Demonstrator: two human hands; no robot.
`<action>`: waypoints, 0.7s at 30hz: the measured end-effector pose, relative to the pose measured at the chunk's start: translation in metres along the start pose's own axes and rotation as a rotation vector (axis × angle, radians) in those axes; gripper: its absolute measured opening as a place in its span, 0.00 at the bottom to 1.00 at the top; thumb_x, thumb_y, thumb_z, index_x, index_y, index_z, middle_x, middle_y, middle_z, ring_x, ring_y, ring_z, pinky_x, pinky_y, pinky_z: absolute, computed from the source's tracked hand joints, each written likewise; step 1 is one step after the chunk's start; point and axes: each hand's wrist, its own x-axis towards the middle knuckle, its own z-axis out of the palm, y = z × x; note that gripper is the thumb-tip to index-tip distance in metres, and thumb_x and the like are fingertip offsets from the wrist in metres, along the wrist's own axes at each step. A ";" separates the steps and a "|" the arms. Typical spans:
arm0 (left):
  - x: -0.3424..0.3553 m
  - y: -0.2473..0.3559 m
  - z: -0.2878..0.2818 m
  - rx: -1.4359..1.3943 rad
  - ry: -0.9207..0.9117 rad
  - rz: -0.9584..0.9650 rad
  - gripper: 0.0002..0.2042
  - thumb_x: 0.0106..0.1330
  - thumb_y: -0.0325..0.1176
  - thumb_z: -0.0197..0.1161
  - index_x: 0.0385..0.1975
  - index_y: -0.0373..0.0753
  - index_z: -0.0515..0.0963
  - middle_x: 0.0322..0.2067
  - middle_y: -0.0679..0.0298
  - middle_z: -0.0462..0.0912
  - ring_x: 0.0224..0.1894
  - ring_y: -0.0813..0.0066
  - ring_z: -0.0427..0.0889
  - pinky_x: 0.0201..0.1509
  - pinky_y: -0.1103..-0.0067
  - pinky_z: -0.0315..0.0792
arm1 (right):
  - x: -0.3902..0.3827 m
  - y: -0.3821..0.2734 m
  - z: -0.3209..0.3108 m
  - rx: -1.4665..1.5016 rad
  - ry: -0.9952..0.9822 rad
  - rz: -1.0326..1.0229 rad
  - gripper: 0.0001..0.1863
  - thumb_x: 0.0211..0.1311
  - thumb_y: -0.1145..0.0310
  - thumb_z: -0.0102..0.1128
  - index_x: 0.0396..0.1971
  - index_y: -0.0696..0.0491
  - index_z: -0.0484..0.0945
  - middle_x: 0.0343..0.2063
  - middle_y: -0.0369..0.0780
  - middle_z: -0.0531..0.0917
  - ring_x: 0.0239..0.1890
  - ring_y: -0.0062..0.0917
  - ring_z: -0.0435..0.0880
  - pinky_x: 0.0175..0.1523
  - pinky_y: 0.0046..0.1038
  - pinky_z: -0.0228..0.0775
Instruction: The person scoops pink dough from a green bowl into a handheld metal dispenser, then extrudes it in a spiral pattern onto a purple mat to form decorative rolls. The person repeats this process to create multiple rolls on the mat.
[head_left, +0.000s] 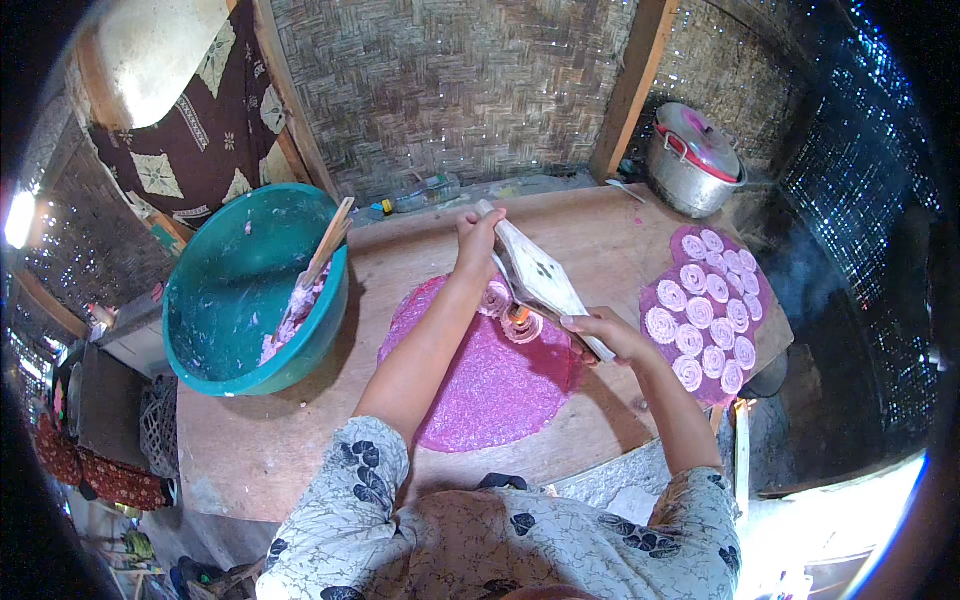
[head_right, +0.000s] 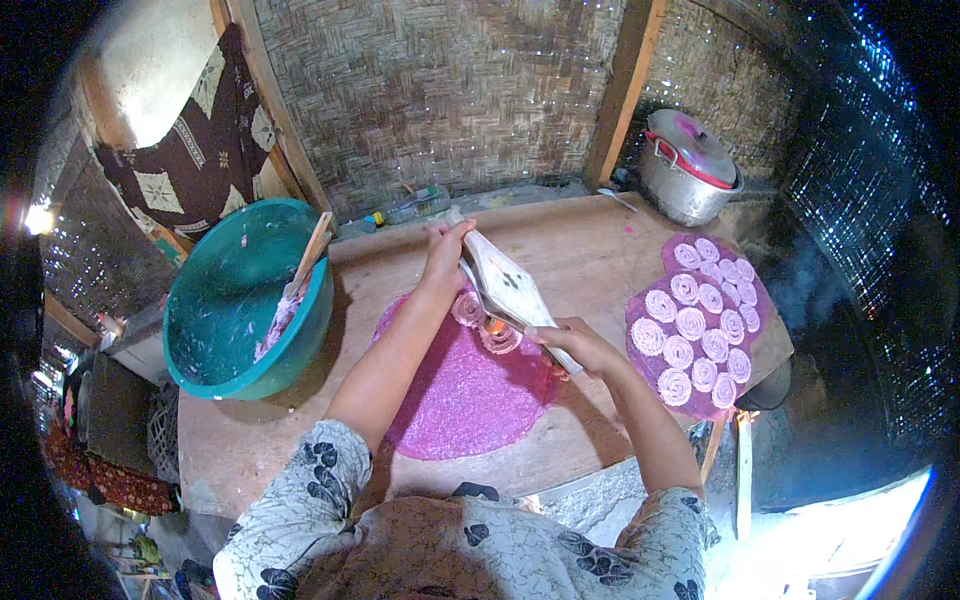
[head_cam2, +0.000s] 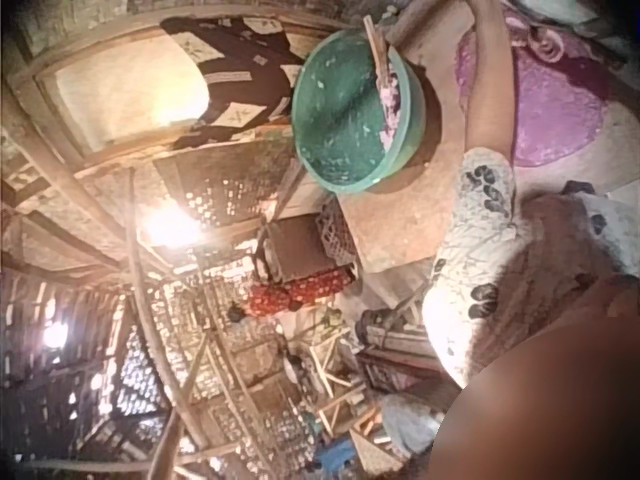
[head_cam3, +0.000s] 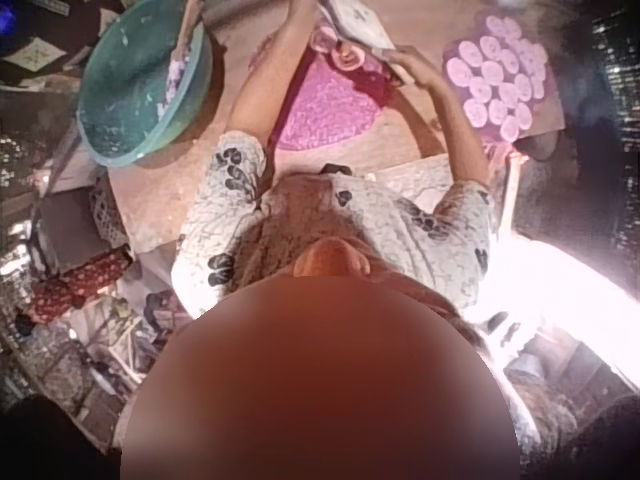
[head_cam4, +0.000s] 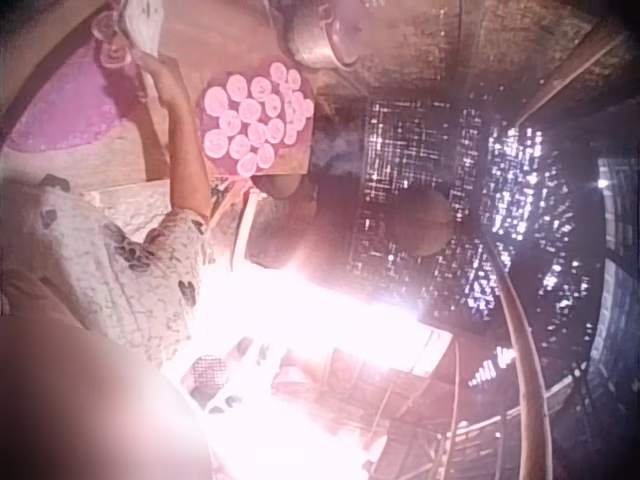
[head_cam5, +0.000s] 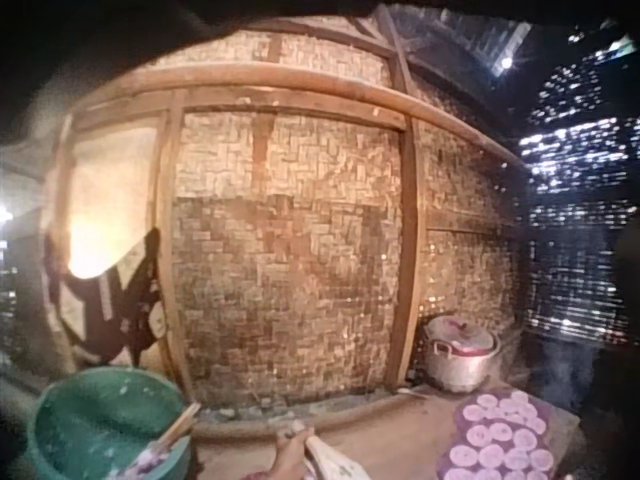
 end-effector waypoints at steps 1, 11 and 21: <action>-0.002 -0.004 -0.001 0.002 -0.003 -0.010 0.25 0.54 0.27 0.67 0.41 0.44 0.54 0.34 0.60 0.66 0.31 0.73 0.70 0.28 0.73 0.68 | -0.001 0.005 -0.003 0.006 -0.012 0.009 0.19 0.57 0.53 0.58 0.33 0.57 0.75 0.19 0.37 0.76 0.15 0.19 0.73 0.19 0.22 0.64; -0.013 -0.006 -0.004 -0.044 0.064 -0.109 0.27 0.52 0.28 0.69 0.43 0.45 0.55 0.37 0.61 0.68 0.36 0.71 0.72 0.35 0.70 0.71 | 0.040 0.059 0.001 0.747 -0.086 0.040 0.40 0.60 0.30 0.37 0.51 0.54 0.72 0.31 0.44 0.82 0.29 0.28 0.83 0.27 0.32 0.78; -0.009 0.001 -0.016 -0.151 0.111 -0.073 0.26 0.53 0.29 0.68 0.43 0.45 0.56 0.37 0.62 0.68 0.39 0.70 0.72 0.41 0.68 0.71 | 0.079 0.089 0.014 0.751 -0.196 0.058 0.32 0.65 0.38 0.38 0.48 0.53 0.74 0.23 0.39 0.79 0.19 0.20 0.75 0.23 0.22 0.67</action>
